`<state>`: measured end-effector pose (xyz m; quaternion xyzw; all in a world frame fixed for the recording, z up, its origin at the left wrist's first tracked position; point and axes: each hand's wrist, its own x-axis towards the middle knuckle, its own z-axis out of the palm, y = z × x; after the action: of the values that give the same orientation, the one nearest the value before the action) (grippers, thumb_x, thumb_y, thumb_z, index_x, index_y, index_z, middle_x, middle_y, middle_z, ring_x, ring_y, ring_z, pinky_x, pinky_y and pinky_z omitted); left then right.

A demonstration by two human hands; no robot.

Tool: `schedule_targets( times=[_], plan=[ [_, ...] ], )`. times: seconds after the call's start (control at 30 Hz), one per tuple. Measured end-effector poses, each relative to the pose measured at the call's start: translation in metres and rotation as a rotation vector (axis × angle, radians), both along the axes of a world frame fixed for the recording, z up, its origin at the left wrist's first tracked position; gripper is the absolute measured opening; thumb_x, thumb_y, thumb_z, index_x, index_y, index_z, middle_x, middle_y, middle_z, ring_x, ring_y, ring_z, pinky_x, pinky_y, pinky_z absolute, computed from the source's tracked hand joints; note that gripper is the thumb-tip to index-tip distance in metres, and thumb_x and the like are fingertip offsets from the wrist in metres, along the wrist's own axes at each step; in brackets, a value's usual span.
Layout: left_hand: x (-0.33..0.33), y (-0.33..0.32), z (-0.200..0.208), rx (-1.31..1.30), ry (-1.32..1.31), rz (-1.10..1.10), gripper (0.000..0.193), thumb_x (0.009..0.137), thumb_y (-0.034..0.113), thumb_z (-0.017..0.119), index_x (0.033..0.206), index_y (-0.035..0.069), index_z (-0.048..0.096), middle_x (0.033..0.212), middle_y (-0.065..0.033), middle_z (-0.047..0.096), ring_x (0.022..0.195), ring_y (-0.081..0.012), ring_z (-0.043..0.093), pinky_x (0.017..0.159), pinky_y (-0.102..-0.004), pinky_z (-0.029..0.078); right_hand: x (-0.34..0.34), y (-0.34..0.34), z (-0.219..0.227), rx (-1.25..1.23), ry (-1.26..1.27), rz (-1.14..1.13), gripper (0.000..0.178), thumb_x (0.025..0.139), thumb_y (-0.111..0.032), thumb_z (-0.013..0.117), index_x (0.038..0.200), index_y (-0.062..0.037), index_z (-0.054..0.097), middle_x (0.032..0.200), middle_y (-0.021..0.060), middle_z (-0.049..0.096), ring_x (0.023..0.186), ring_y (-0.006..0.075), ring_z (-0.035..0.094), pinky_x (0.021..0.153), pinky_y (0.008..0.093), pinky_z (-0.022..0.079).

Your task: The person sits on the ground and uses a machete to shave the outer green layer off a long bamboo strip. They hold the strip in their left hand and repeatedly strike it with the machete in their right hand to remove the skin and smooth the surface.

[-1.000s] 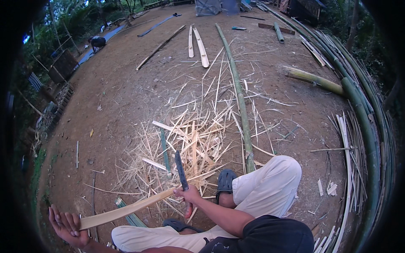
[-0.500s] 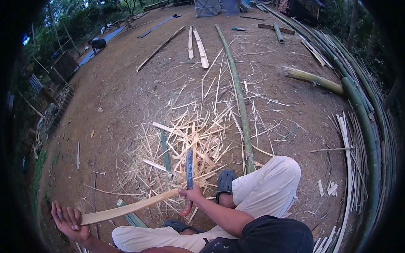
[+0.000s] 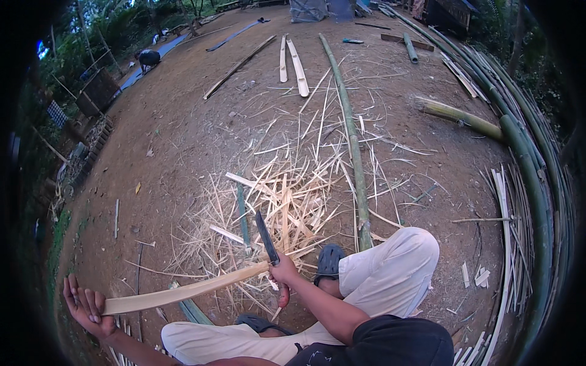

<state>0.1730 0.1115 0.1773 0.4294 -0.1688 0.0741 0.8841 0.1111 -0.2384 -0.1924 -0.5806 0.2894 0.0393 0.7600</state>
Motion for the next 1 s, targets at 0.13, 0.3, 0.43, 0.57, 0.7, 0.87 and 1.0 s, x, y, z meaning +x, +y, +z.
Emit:
schedule_targets(
  times=[0.13,0.3,0.43,0.57,0.7,0.87,1.0],
  plan=[
    [0.002,-0.022,0.026,-0.070,0.153,0.105,0.035,0.105,0.024,0.030,0.076,0.009,0.043,0.039,0.0012,0.031,0.026,-0.0059,0.026,0.027,-0.0194,0.021,0.007,-0.031,0.016,0.123,-0.016,0.060,0.040,0.090,-0.021,0.067,0.121,-0.0027,0.052,0.079,0.0051,0.065,0.049,0.0103,0.056,0.043,0.0264,0.047],
    [0.040,0.008,-0.001,-0.081,0.129,-0.225,0.031,0.105,0.024,0.030,0.081,0.009,0.042,0.039,0.0020,0.030,0.027,-0.0062,0.028,0.029,-0.0200,0.023,0.009,-0.034,0.072,-0.042,0.027,0.442,0.058,0.085,-0.030,0.074,0.130,-0.0035,0.048,0.109,0.0121,0.069,0.050,0.0058,0.052,0.045,0.0218,0.045],
    [0.082,-0.034,-0.040,-0.048,0.279,-0.426,0.031,0.103,0.021,0.034,0.078,0.008,0.048,0.037,0.0045,0.030,0.027,-0.0069,0.028,0.033,-0.0214,0.023,0.004,0.002,0.078,-0.002,-0.097,0.507,0.066,0.077,-0.013,0.081,0.132,-0.0024,0.047,0.124,0.0029,0.064,0.054,0.0032,0.050,0.047,0.0199,0.044],
    [0.103,-0.028,-0.061,-0.077,0.290,-0.487,0.029,0.101,0.022,0.039,0.081,0.004,0.050,0.042,0.0027,0.036,0.034,-0.0087,0.033,0.039,-0.0240,0.028,-0.010,0.031,0.081,0.102,-0.080,0.674,0.059,0.078,-0.012,0.080,0.127,-0.0024,0.050,0.089,0.0047,0.063,0.051,0.0055,0.052,0.043,0.0207,0.041],
    [0.121,-0.047,-0.077,-0.034,0.673,0.054,0.060,0.088,0.058,0.050,0.102,-0.001,0.052,0.053,-0.0074,0.053,0.050,-0.0296,0.057,0.057,-0.0407,0.053,-0.017,0.034,0.085,0.121,-0.092,0.775,0.053,0.080,-0.012,0.078,0.124,-0.0011,0.051,0.072,-0.0012,0.055,0.049,0.0062,0.050,0.042,0.0218,0.041],
    [0.092,-0.019,-0.144,0.476,0.563,0.567,0.044,0.096,0.041,0.049,0.116,0.002,0.053,0.097,-0.0108,0.061,0.092,-0.0188,0.060,0.080,-0.0358,0.045,-0.019,0.049,0.093,0.199,0.025,0.656,0.048,0.083,-0.011,0.074,0.123,0.0018,0.051,0.067,-0.0010,0.054,0.048,0.0070,0.049,0.044,0.0233,0.042],
    [-0.010,-0.083,-0.177,0.989,0.625,0.271,0.037,0.100,0.038,0.048,0.111,0.004,0.057,0.099,-0.0095,0.065,0.093,-0.0163,0.063,0.076,-0.0296,0.048,-0.016,0.045,0.096,0.270,0.127,0.477,0.035,0.083,-0.008,0.073,0.110,0.0017,0.054,0.067,0.0008,0.055,0.049,0.0083,0.051,0.044,0.0241,0.045]
  ],
)
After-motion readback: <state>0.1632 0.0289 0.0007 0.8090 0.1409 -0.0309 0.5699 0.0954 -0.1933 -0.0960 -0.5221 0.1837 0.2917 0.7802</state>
